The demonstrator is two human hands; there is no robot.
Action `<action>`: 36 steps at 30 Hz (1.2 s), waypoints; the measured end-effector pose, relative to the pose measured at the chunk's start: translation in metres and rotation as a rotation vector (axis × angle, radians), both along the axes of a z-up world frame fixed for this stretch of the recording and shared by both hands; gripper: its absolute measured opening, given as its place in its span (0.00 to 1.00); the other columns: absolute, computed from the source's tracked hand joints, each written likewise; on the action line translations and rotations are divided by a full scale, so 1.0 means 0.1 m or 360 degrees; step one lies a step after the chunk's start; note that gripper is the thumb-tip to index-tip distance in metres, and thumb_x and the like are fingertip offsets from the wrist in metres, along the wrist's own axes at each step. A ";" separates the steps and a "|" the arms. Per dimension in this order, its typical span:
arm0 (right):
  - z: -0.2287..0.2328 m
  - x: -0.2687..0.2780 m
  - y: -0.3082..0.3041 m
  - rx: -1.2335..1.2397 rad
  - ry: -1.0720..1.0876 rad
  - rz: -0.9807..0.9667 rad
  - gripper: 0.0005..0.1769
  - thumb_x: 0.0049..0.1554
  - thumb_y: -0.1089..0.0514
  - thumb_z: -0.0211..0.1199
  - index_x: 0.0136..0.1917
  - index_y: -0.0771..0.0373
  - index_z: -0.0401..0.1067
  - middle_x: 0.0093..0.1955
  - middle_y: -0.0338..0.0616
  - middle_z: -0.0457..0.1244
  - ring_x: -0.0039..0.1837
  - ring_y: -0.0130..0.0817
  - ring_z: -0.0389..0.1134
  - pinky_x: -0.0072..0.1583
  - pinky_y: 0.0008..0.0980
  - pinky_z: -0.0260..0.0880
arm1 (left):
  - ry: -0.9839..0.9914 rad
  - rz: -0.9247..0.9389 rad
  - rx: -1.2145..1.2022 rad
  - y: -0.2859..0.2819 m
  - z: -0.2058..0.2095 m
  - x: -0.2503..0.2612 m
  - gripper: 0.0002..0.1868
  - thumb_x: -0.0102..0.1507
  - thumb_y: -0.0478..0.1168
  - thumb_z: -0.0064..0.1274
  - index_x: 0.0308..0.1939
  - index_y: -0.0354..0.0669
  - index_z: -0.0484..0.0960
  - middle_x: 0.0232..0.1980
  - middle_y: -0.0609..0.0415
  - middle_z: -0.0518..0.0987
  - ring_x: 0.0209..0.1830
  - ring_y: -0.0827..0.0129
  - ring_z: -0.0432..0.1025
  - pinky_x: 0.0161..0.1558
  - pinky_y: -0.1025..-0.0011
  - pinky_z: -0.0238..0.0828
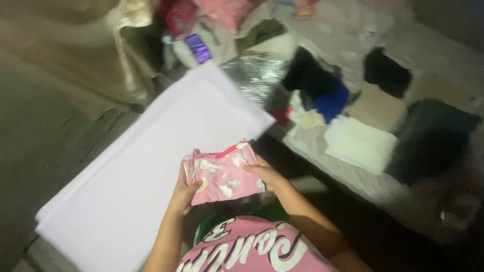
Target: Folding various laundry items including pants, shorts, and shirts on an ironing board.
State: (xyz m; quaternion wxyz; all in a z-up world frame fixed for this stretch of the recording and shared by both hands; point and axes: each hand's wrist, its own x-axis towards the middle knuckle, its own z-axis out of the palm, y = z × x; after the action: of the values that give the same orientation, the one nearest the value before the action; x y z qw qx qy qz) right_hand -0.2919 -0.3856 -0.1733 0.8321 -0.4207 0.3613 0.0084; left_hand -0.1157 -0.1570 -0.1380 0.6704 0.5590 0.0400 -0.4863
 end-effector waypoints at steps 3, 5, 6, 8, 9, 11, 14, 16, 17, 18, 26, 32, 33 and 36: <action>0.04 -0.61 -0.44 0.0087 0.0059 -0.0192 0.40 0.53 0.65 0.63 0.77 0.56 0.56 0.69 0.43 0.63 0.67 0.35 0.66 0.66 0.38 0.68 | -0.0049 -0.0178 -0.0040 -0.62 -0.16 -0.33 0.57 0.55 0.20 0.48 0.81 0.50 0.34 0.81 0.45 0.53 0.75 0.59 0.59 0.66 0.66 0.63; -0.07 -1.01 -0.75 0.0052 0.0052 -0.0291 0.40 0.53 0.65 0.63 0.77 0.58 0.57 0.69 0.43 0.63 0.67 0.35 0.66 0.66 0.38 0.68 | -0.0090 -0.0279 -0.0077 -1.10 -0.14 -0.63 0.58 0.55 0.20 0.49 0.81 0.50 0.32 0.82 0.47 0.49 0.76 0.60 0.57 0.65 0.66 0.62; -0.13 -1.22 -0.88 0.0027 0.0047 -0.0363 0.39 0.52 0.65 0.63 0.76 0.59 0.59 0.68 0.44 0.64 0.66 0.36 0.67 0.65 0.37 0.68 | -0.0129 -0.0354 -0.0104 -1.31 -0.15 -0.79 0.60 0.54 0.20 0.49 0.81 0.51 0.29 0.83 0.48 0.45 0.77 0.62 0.55 0.64 0.66 0.62; -0.25 -1.61 -1.15 -0.0001 0.0044 -0.0494 0.37 0.53 0.65 0.62 0.75 0.62 0.60 0.67 0.46 0.65 0.65 0.38 0.67 0.65 0.39 0.69 | -0.0146 -0.0426 -0.0131 -1.70 -0.16 -1.10 0.60 0.54 0.19 0.49 0.81 0.52 0.30 0.83 0.51 0.43 0.78 0.65 0.51 0.64 0.66 0.61; -0.30 -1.81 -1.25 -0.0019 0.0044 -0.0603 0.35 0.53 0.65 0.62 0.74 0.66 0.61 0.65 0.48 0.65 0.64 0.40 0.67 0.64 0.40 0.69 | -0.0163 -0.0477 -0.0146 -1.87 -0.15 -1.27 0.61 0.53 0.19 0.48 0.80 0.53 0.30 0.82 0.53 0.41 0.79 0.68 0.48 0.65 0.66 0.59; -0.26 -2.12 -1.45 -0.0127 0.0066 -0.0700 0.33 0.54 0.65 0.62 0.73 0.66 0.63 0.65 0.48 0.66 0.65 0.38 0.67 0.65 0.38 0.67 | -0.0158 -0.0540 -0.0232 -2.14 -0.36 -1.54 0.55 0.55 0.19 0.49 0.80 0.49 0.40 0.82 0.52 0.48 0.79 0.67 0.50 0.68 0.67 0.57; -0.14 -2.53 -1.67 -0.0173 0.0038 -0.0855 0.31 0.55 0.64 0.61 0.73 0.65 0.64 0.66 0.46 0.66 0.66 0.37 0.66 0.66 0.37 0.66 | -0.0078 -0.0670 -0.0309 -2.48 -0.63 -1.86 0.43 0.58 0.19 0.50 0.77 0.41 0.59 0.80 0.50 0.61 0.79 0.65 0.55 0.71 0.69 0.55; -0.10 -2.74 -1.78 -0.0114 -0.0018 -0.0935 0.31 0.55 0.64 0.60 0.72 0.64 0.64 0.66 0.46 0.66 0.66 0.37 0.66 0.66 0.36 0.66 | -0.0005 -0.0761 -0.0300 -2.71 -0.65 -1.97 0.37 0.59 0.19 0.50 0.74 0.37 0.68 0.78 0.49 0.67 0.79 0.65 0.57 0.72 0.68 0.56; -0.11 -2.85 -1.81 -0.0183 -0.0038 -0.0983 0.33 0.53 0.66 0.59 0.73 0.62 0.63 0.67 0.45 0.64 0.67 0.36 0.65 0.67 0.36 0.64 | -0.0008 -0.0856 -0.0370 -2.82 -0.59 -2.01 0.35 0.59 0.19 0.48 0.72 0.37 0.71 0.77 0.49 0.69 0.79 0.66 0.58 0.71 0.70 0.55; -0.13 -2.95 -1.83 -0.0253 -0.0057 -0.1030 0.36 0.52 0.67 0.59 0.74 0.60 0.62 0.68 0.44 0.63 0.67 0.35 0.64 0.67 0.35 0.63 | -0.0010 -0.0952 -0.0441 -2.94 -0.53 -2.05 0.34 0.59 0.19 0.47 0.70 0.36 0.74 0.76 0.49 0.71 0.79 0.68 0.58 0.71 0.71 0.55; -0.64 -3.45 -2.26 0.0088 -0.0234 -0.1213 0.40 0.52 0.68 0.57 0.77 0.56 0.56 0.72 0.48 0.59 0.69 0.42 0.63 0.64 0.38 0.69 | -0.0315 -0.1320 -0.0098 -3.89 -0.52 -2.27 0.33 0.63 0.27 0.51 0.73 0.45 0.66 0.75 0.59 0.67 0.68 0.76 0.63 0.58 0.76 0.64; -0.89 -3.61 -2.76 0.0042 -0.0129 -0.1275 0.42 0.51 0.65 0.54 0.78 0.54 0.53 0.74 0.41 0.58 0.71 0.38 0.62 0.66 0.38 0.68 | -0.0165 -0.1573 0.0185 -4.67 -0.80 -2.41 0.27 0.66 0.44 0.54 0.68 0.42 0.73 0.65 0.47 0.79 0.59 0.65 0.74 0.57 0.71 0.73; -0.87 -3.57 -2.91 -0.0013 -0.0147 -0.1300 0.40 0.51 0.65 0.55 0.77 0.55 0.55 0.73 0.42 0.58 0.70 0.38 0.63 0.66 0.38 0.68 | -0.0107 -0.1617 0.0207 -4.78 -0.87 -2.41 0.27 0.66 0.48 0.54 0.67 0.42 0.74 0.63 0.45 0.81 0.57 0.64 0.76 0.57 0.70 0.75; -0.85 -3.55 -3.52 -0.0184 -0.0203 -0.1372 0.35 0.53 0.63 0.56 0.74 0.57 0.58 0.70 0.43 0.60 0.68 0.39 0.64 0.66 0.39 0.69 | 0.0025 -0.1597 -0.0253 -5.17 -1.35 -2.45 0.30 0.65 0.48 0.57 0.68 0.35 0.74 0.64 0.43 0.78 0.58 0.63 0.75 0.56 0.69 0.74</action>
State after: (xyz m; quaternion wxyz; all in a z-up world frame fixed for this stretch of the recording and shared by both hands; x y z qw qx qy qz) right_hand -0.6465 -0.7373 -0.2578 0.7553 -0.2770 0.4515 -0.3859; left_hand -0.3610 -0.6743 -0.2728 0.3944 0.4530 -0.2654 -0.7542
